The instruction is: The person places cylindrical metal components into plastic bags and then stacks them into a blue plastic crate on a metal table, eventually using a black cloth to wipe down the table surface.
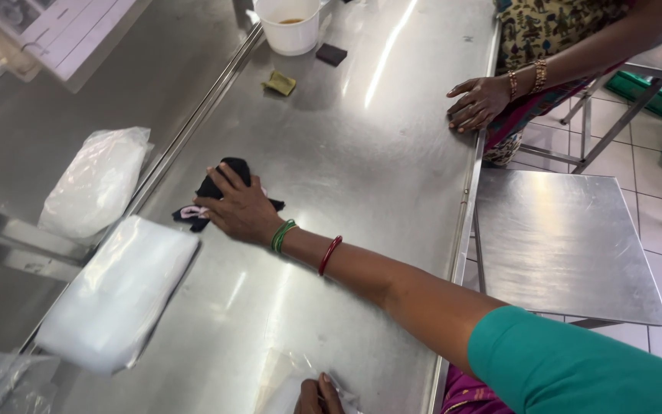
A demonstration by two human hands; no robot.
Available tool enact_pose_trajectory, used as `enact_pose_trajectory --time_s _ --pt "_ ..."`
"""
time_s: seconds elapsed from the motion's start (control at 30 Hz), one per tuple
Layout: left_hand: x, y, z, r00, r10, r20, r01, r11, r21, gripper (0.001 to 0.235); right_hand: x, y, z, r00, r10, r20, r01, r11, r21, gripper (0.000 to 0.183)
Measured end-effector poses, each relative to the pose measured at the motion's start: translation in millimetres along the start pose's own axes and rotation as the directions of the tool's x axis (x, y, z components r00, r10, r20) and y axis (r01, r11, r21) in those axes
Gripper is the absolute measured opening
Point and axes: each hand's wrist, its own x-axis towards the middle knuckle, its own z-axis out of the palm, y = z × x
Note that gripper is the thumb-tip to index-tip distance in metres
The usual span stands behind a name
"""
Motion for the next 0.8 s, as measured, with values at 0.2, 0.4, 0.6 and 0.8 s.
enact_pose_trajectory --time_s 0.2,0.4,0.6,0.8 --pt "14 84 -56 0.991 0.075 0.113 -0.092 0.984 0.152 0.027 1 -2 3 1.0 -0.006 0.007 0.006 1.0 -0.011 0.039" --pt "13 112 -71 0.976 0.187 0.11 -0.205 0.961 0.184 0.028 1 -2 -2 1.0 0.013 0.017 -0.014 1.0 0.027 0.038" --pt "7 141 -84 0.987 0.162 -0.012 -0.151 0.945 0.29 0.024 0 -2 4 1.0 -0.006 0.031 0.006 1.0 -0.009 0.038" --pt "9 142 -87 0.99 0.128 0.056 -0.138 0.95 0.28 0.024 2 3 12 1.0 -0.025 -0.01 0.026 1.0 0.011 0.04"
